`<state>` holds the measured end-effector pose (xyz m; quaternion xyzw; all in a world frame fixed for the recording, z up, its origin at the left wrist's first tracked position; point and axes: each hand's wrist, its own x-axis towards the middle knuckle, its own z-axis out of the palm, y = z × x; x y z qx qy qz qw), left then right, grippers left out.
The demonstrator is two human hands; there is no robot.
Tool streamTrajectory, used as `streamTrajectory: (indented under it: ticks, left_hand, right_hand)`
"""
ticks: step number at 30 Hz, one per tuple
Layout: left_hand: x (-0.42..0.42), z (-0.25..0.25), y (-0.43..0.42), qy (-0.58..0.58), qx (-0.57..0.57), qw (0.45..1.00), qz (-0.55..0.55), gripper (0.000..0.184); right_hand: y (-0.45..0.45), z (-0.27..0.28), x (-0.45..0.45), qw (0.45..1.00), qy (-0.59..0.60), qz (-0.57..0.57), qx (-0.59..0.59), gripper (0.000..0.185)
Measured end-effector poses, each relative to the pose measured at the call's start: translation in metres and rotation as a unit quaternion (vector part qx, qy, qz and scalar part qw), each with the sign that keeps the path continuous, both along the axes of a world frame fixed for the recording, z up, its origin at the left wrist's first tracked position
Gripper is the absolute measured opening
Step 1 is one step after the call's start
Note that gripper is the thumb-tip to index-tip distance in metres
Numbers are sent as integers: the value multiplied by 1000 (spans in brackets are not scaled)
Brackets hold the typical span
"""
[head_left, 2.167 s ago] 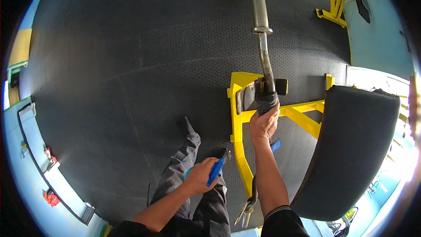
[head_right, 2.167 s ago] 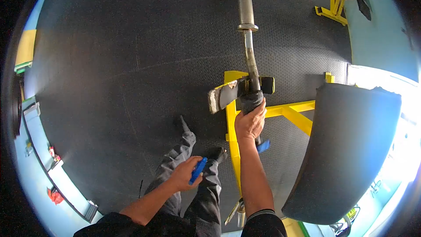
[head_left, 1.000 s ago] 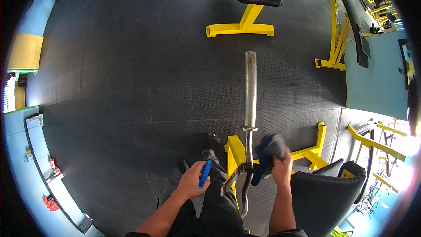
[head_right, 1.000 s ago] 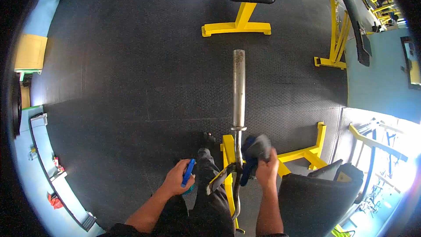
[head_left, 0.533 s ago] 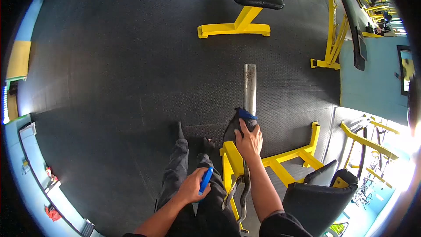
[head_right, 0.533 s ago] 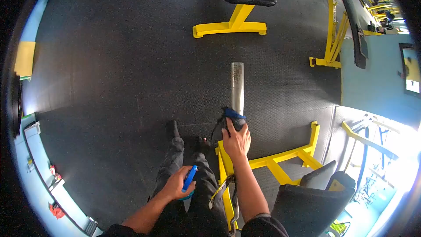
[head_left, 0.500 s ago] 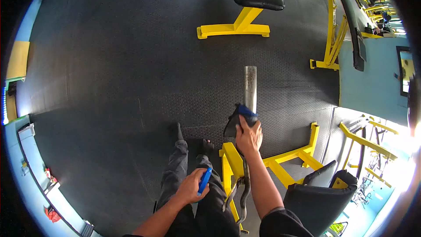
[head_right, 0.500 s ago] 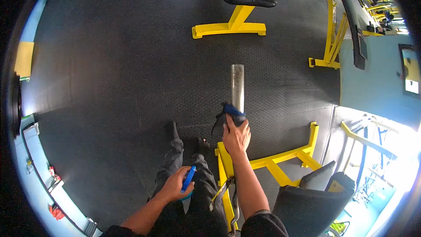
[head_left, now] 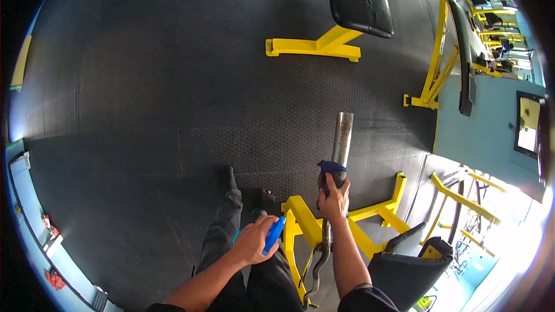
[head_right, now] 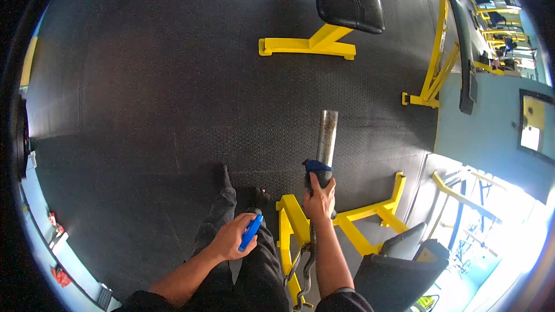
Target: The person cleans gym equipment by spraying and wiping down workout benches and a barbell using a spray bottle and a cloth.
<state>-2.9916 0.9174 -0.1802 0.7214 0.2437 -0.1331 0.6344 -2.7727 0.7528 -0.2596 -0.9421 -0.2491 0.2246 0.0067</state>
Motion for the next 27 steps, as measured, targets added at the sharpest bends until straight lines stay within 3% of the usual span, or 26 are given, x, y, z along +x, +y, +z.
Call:
streamTrajectory:
  ticks: [3, 5, 8, 10, 11, 13, 16, 17, 18, 19, 21, 22, 24, 26, 27]
  left_hand:
    - [-2, 4, 17, 43, 24, 998, -39, 58]
    - [-15, -12, 15, 32, 50, 998, -18, 59]
    - [-36, -23, 10, 17, 85, 996, 2, 59]
    - [-44, -20, 5, 28, 98, 995, 23, 61]
    - [-49, -18, 0, 20, 105, 994, 26, 61]
    - [-58, -15, -7, 37, 70, 996, 33, 61]
    - [-66, -2, -20, 6, 91, 993, 72, 58]
    - [-68, 8, -22, -8, 96, 991, 90, 57]
    - [-66, 22, -21, 4, 93, 991, 97, 57]
    - [-67, 33, -22, -6, 114, 988, 104, 57]
    - [-73, 53, -25, -8, 111, 989, 98, 57]
    - [-77, 70, -26, 15, 56, 990, 129, 61]
    - [-84, 101, -28, 7, 79, 985, 151, 60]
    - [-103, 107, -33, 3, 120, 979, 164, 65]
    - [-118, 106, -40, -1, 148, 971, 189, 65]
  right_hand:
    - [63, -16, 59, 996, -51, -14, 76, 66]
    - [137, 5, 97, 997, -50, -46, 19, 67]
    - [174, -6, 139, 993, -93, -66, 7, 55]
    - [185, -1, 155, 987, -1, 19, -160, 34]
    - [184, -3, 156, 988, -10, 20, -152, 34]
    - [184, -16, 150, 958, -65, 208, -187, 21]
    - [183, 8, 112, 956, -19, 278, -96, 21]
    - [179, 24, 89, 973, 18, 229, -12, 24]
    - [170, 24, 70, 978, 56, 201, 18, 24]
    - [168, 58, 40, 976, 88, 194, 37, 24]
    - [152, 83, -8, 956, 242, 132, 99, 32]
    - [135, 90, -38, 942, 244, 114, 202, 28]
    - [109, 114, -83, 903, 299, 121, 283, 33]
    - [89, 150, -113, 875, 383, 106, 276, 34]
    - [78, 174, -127, 860, 436, 43, 263, 31]
